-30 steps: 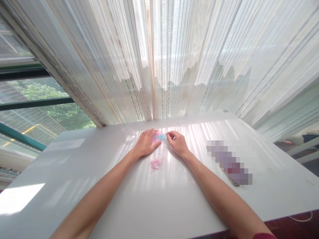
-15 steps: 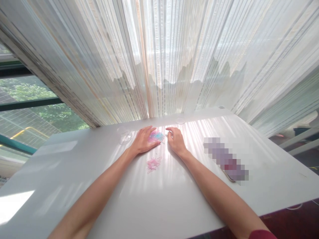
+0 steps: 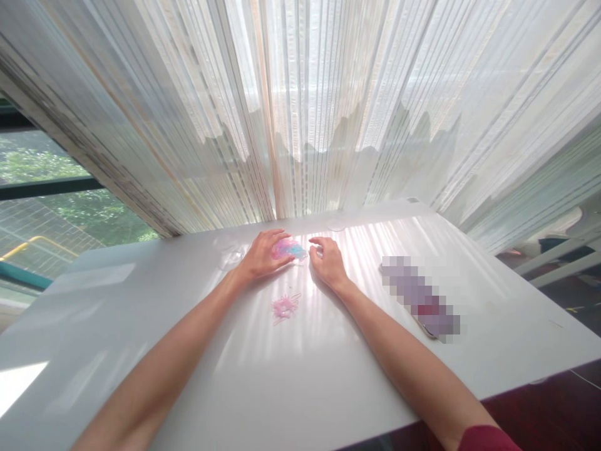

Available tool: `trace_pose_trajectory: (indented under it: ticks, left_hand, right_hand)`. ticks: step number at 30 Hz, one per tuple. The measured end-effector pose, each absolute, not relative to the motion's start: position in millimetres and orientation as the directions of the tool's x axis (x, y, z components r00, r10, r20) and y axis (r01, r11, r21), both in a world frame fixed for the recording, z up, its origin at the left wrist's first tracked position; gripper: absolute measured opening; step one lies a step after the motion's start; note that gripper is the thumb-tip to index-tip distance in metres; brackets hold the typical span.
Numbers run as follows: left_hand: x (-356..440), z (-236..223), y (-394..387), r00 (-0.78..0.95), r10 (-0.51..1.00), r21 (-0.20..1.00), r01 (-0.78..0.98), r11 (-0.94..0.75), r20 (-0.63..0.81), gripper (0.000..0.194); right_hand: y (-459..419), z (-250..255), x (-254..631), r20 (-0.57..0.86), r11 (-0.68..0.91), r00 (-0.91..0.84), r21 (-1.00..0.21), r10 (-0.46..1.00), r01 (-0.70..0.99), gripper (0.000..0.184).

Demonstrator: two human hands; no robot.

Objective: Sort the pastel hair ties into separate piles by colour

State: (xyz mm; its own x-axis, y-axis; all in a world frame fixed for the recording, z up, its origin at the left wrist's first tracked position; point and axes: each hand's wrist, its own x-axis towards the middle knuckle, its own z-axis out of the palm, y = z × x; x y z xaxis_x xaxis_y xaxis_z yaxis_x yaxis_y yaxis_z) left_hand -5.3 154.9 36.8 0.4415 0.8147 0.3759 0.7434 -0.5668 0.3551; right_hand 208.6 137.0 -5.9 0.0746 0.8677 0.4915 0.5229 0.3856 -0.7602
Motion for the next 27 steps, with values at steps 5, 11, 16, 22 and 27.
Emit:
trace_pose_trajectory:
  ticks: [5,11,16,22,27]
  left_hand:
    - [-18,59,154,0.443,0.811,0.395,0.716,-0.576,0.382,0.019]
    - [-26,70,150,0.415,0.846,0.439,0.726,-0.530,0.334,0.023]
    - [-24,71,149,0.380,0.879,0.472,0.742,-0.476,0.288,0.027]
    - [-20,76,153,0.393,0.884,0.456,0.758,-0.467,0.253,0.030]
    - [-18,76,155,0.383,0.891,0.431,0.780,-0.453,0.244,0.031]
  right_hand:
    - [137,-5,209,0.487,0.386,0.081,-0.773,0.869,0.504,0.023]
    - [135,-3,209,0.487,0.385,0.089,-0.778,0.869,0.497,0.021]
    - [135,-2,209,0.488,0.388,0.088,-0.779,0.868,0.493,0.021]
    - [135,-3,209,0.481,0.385,0.083,-0.782,0.873,0.490,0.021]
    - [135,-2,208,0.476,0.380,0.079,-0.782,0.876,0.494,0.021]
